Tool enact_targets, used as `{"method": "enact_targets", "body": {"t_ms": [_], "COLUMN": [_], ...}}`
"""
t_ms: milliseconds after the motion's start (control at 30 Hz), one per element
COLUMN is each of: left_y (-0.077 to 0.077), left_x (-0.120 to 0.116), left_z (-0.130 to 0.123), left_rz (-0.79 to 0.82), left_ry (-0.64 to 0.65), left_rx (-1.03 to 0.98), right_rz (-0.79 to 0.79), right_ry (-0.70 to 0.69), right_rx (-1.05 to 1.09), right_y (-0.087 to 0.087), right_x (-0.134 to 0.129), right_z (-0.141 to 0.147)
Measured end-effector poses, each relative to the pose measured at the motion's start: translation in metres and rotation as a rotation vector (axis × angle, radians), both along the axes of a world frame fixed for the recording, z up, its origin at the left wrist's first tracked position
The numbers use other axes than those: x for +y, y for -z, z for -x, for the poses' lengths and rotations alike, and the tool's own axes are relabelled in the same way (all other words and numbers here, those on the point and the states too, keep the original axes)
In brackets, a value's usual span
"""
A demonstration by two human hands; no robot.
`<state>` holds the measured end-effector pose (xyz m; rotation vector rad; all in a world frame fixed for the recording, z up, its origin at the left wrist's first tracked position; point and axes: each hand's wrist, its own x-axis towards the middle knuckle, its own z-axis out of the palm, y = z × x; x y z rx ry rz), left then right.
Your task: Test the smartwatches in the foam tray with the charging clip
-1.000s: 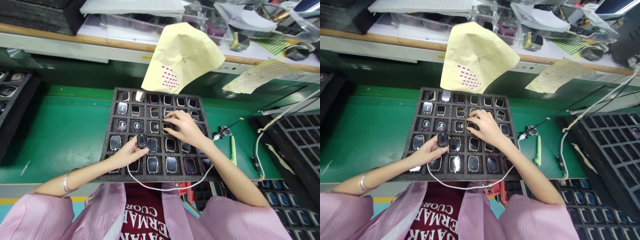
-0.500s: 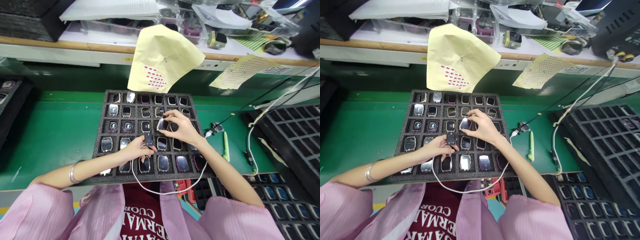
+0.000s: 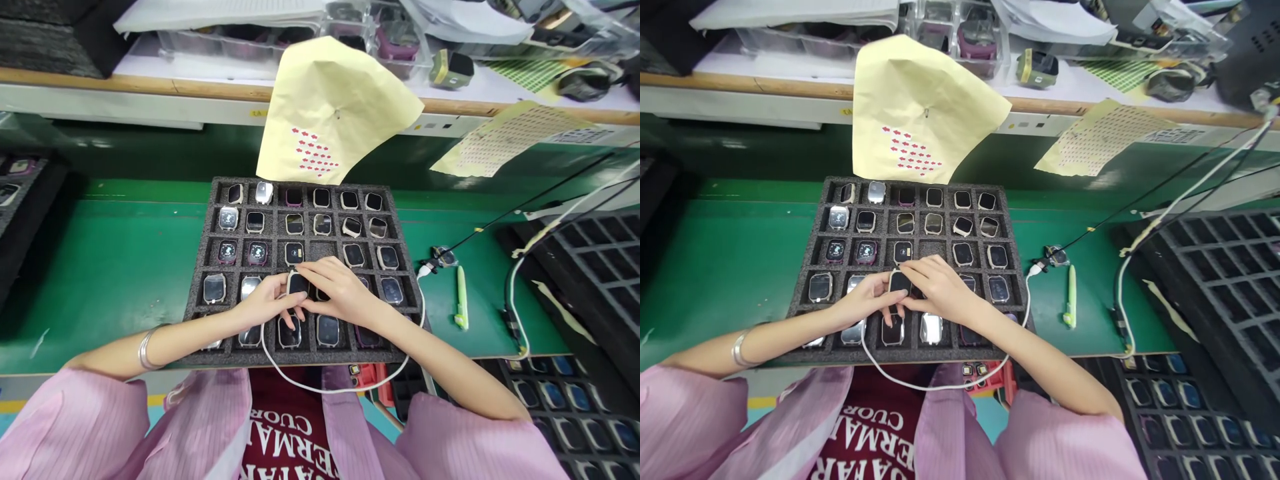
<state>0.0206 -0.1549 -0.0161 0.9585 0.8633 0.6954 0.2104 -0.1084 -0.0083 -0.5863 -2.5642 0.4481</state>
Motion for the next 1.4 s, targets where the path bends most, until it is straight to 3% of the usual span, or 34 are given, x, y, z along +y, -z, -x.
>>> {"method": "enact_targets", "body": {"t_ms": [167,533,1100,1267,1400], "left_y": [0.000,0.002,0.003,0.003,0.003], "left_x": [-0.001,-0.002,0.003,0.001,0.001], "left_z": [0.003,0.010,0.011,0.012,0.013], "left_rz": [-0.002,-0.008,0.065,0.017,-0.017], "left_ry": [0.055,0.127,0.126,0.112,0.135], "left_rx": [0.056,0.100,0.038,0.047,0.063], "right_rz": [-0.095,0.028,0.132,0.083,0.134], "right_ry": [-0.023,0.013,0.083,0.083,0.038], "right_rx": [0.013,0.170,0.173,0.160,0.197], "right_y": [-0.001,0.015,0.012,0.013,0.016], "right_x": [-0.003,-0.010,-0.009,-0.012,-0.013], "right_z": [0.004,0.003,0.006,0.006,0.003]}}
